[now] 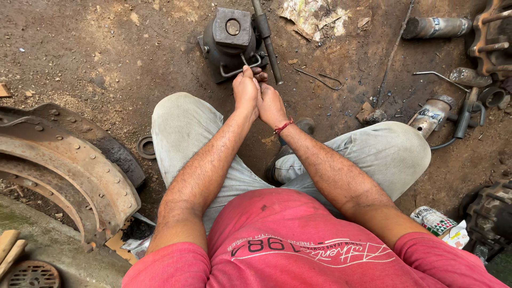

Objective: The person works on a heavy automotive component on the floor, using a metal rod to pry or position internal parts, and then uses a screwdriver to adjust or secure a small pin inside the housing.

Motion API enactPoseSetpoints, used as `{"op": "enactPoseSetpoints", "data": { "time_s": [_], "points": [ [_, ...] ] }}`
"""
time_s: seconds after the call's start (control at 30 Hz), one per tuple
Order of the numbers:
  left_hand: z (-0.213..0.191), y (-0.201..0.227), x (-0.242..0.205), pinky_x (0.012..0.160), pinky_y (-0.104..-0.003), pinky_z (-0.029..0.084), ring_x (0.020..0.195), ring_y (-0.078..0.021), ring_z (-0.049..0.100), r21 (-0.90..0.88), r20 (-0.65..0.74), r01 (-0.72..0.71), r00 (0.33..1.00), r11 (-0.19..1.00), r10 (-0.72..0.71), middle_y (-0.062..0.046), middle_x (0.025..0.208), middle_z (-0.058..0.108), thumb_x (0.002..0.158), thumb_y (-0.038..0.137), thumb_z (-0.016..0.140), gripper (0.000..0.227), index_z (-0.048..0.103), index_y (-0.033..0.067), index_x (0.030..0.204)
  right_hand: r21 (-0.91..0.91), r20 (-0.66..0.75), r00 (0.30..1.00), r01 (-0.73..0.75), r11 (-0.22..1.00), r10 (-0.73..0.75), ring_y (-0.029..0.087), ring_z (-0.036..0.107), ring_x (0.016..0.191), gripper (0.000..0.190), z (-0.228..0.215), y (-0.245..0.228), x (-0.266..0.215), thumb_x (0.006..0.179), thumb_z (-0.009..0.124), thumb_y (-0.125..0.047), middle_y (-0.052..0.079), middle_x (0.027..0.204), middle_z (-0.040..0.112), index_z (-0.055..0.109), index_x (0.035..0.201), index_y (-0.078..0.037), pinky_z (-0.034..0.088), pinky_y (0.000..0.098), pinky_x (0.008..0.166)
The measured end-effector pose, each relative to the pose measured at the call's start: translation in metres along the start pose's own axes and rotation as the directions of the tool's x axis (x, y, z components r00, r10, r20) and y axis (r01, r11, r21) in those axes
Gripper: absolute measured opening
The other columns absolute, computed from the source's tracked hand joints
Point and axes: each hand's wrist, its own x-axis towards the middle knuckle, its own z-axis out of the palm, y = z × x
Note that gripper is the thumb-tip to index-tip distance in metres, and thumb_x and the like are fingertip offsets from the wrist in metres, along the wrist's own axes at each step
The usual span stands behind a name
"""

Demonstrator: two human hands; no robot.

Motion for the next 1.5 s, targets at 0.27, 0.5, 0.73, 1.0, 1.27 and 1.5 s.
{"op": "enactPoseSetpoints", "data": {
  "time_s": [0.27, 0.5, 0.73, 1.0, 1.27, 1.5],
  "points": [
    [0.006, 0.009, -0.009, 0.088, -0.037, 0.057, 0.092, -0.0225, 0.071, 0.054, 0.114, -0.007, 0.993, 0.999, 0.001, -0.015, 0.100, 0.075, 0.111, 0.035, 0.039, 0.045, 0.064, -0.0027, 0.107, -0.128, 0.170, 0.978, 0.143, 0.981, -0.120, 0.045, 0.072, 0.091, 0.056, -0.046, -0.009, 0.021, 0.108, 0.044, -0.047, 0.028, 0.090, 0.072, 0.070, 0.104, 0.002, 0.056, 0.0510, 0.080],
    [0.008, 0.024, -0.026, 0.083, -0.030, 0.052, 0.103, -0.0161, 0.072, 0.332, 0.148, 0.094, 0.978, 0.938, -0.150, -0.006, 0.115, 0.074, 0.106, 0.039, 0.045, 0.042, 0.065, 0.0058, 0.123, -0.401, 0.259, 0.963, 0.177, 0.899, -0.074, 0.041, 0.071, 0.079, 0.064, -0.110, -0.015, 0.052, 0.104, 0.053, -0.057, 0.026, 0.082, 0.072, 0.075, 0.092, 0.002, 0.055, 0.0517, 0.075],
    [0.014, 0.036, -0.036, 0.075, -0.026, 0.054, 0.093, -0.0144, 0.071, 0.374, 0.164, 0.054, 0.979, 0.926, -0.124, -0.006, 0.108, 0.073, 0.104, 0.026, 0.056, 0.028, 0.064, 0.0059, 0.121, -0.352, 0.444, 0.895, 0.225, 0.909, -0.049, 0.033, 0.071, 0.080, 0.065, -0.131, 0.006, 0.103, 0.104, 0.051, -0.064, 0.020, 0.082, 0.072, 0.073, 0.102, -0.003, 0.057, 0.0485, 0.077],
    [0.008, 0.078, -0.061, 0.096, -0.031, 0.056, 0.108, -0.0161, 0.067, 0.657, 0.297, -0.672, 0.648, 0.343, 0.701, -0.008, 0.116, 0.069, 0.109, 0.014, 0.058, 0.017, 0.063, 0.0036, 0.121, -0.502, 0.534, 0.825, 0.486, 0.716, -0.186, 0.042, 0.071, 0.086, 0.070, -0.159, 0.022, 0.145, 0.109, 0.043, -0.064, 0.022, 0.086, 0.074, 0.076, 0.101, -0.003, 0.055, 0.0539, 0.084],
    [-0.017, 0.088, -0.019, 0.106, -0.032, 0.047, 0.119, -0.0195, 0.059, 0.552, 0.051, -0.641, 0.665, 0.534, 0.746, -0.012, 0.129, 0.059, 0.107, 0.011, 0.054, 0.029, 0.054, -0.0026, 0.132, -0.464, 0.509, 0.839, 0.457, 0.759, -0.194, 0.043, 0.071, 0.086, 0.070, -0.143, 0.064, 0.140, 0.105, 0.050, -0.067, 0.024, 0.087, 0.072, 0.074, 0.100, -0.001, 0.055, 0.0556, 0.081],
    [-0.045, 0.072, 0.028, 0.092, -0.038, 0.049, 0.100, -0.0213, 0.057, 0.534, -0.155, -0.520, 0.715, 0.667, 0.681, -0.012, 0.111, 0.060, 0.107, 0.017, 0.053, 0.028, 0.056, -0.0058, 0.123, -0.386, 0.329, 0.938, 0.240, 0.891, -0.110, 0.044, 0.070, 0.094, 0.072, -0.106, 0.093, 0.143, 0.093, 0.069, -0.070, 0.026, 0.093, 0.071, 0.073, 0.103, 0.002, 0.057, 0.0515, 0.083]
  ]
}}
